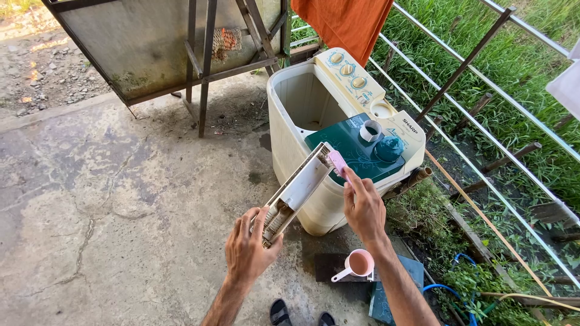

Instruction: Cleaning a washing machine lint filter using a brush and water.

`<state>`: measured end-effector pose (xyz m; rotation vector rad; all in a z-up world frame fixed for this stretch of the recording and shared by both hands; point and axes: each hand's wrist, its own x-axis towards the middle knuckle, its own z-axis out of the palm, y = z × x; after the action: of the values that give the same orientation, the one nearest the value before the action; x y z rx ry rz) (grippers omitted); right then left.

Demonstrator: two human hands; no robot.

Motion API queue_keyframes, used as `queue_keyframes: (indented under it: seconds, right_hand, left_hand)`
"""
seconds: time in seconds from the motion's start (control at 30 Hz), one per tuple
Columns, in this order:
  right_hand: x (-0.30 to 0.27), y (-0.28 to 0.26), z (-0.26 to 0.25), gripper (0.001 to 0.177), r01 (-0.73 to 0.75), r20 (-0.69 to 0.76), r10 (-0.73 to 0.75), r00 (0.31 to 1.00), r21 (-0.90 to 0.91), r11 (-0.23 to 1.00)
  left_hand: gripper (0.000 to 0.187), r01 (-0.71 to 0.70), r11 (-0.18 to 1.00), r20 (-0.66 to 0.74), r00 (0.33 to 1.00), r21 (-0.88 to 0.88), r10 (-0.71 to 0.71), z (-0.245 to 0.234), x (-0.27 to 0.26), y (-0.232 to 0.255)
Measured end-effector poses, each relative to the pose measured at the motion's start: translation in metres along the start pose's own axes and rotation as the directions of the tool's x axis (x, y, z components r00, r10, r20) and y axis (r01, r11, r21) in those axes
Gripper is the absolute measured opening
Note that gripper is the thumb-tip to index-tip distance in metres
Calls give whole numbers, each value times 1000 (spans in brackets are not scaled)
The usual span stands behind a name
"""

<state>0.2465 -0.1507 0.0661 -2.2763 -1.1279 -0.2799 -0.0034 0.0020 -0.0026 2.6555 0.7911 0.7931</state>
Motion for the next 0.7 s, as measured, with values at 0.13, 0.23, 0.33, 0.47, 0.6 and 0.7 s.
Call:
queue_keyframes:
  seconds: [0.13, 0.23, 0.33, 0.47, 0.6, 0.7]
  right_hand:
    - [-11, 10, 25, 42, -18, 20, 18, 1000, -13, 1000]
    - [-28, 2, 40, 43, 52, 24, -53, 998, 20, 998]
    - [-45, -14, 49, 43, 135, 8, -137, 990, 132, 982]
    - [-56, -41, 36, 44, 148, 80, -165, 983, 178, 973]
    - [-55, -51, 23, 47, 223, 62, -238, 969, 186, 957]
    - [-53, -21, 39, 44, 165, 138, -183, 973, 136, 977]
  left_hand:
    - [81, 51, 995, 22, 999, -84, -49, -3, 0, 2]
    - [82, 101, 989, 16, 995, -105, -100, -6, 4, 9]
    - [81, 223, 963, 102, 973, -148, -209, -6, 9, 13]
    - [83, 235, 966, 104, 969, -106, -225, 4, 11, 7]
    - [83, 174, 983, 42, 984, -55, -172, 9, 11, 3]
    - [83, 82, 997, -2, 997, -11, -82, 14, 4, -4]
